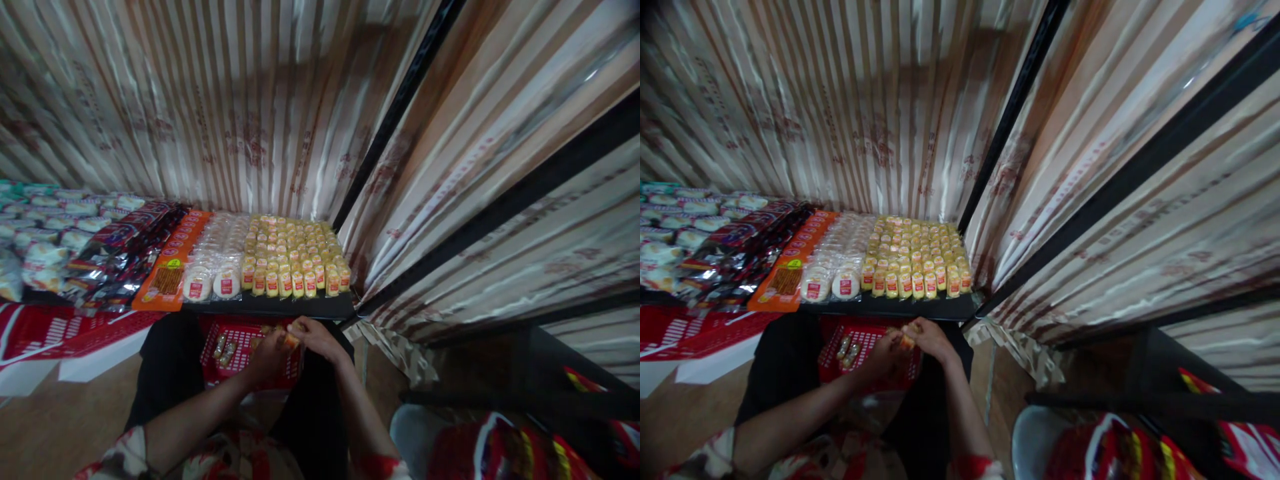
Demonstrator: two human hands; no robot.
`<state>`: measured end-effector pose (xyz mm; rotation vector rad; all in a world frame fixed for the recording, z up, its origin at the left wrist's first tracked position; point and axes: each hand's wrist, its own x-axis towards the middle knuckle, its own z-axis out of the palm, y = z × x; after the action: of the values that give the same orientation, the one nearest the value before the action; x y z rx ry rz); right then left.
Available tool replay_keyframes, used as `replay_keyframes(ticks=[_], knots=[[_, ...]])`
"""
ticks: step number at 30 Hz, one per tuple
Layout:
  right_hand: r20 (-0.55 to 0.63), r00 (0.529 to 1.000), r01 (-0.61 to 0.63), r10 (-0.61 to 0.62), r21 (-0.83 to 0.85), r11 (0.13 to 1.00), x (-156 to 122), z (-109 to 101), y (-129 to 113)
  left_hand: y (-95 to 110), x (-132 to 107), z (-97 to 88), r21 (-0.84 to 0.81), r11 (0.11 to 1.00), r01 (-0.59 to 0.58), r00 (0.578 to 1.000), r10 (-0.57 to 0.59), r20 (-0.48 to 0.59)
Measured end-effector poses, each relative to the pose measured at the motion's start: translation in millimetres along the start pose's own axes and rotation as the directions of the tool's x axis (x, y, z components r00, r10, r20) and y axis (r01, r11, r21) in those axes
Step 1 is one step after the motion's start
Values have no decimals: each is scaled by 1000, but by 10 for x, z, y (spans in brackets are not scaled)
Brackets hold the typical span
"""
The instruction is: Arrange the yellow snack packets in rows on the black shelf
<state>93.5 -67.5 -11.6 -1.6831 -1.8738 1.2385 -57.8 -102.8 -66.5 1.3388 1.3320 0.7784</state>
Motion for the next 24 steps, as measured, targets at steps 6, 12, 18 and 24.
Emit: replay_keyframes(ticks=[6,12,18,24], knots=[[-141,987,89,-76,88,992,-84,-128,0,287,65,102,-68,997,-43,998,39,-56],[-325,944,176,-61,340,924,-70,-124,147,390,319,239,-75,997,-25,999,21,-50],[-629,777,98,23,157,983,-12,-117,302,540,556,447,-90,995,-31,998,26,-58],[-712,702,24,29,64,998,74,-209,320,765,716,581,170,985,-14,985,43,-165]])
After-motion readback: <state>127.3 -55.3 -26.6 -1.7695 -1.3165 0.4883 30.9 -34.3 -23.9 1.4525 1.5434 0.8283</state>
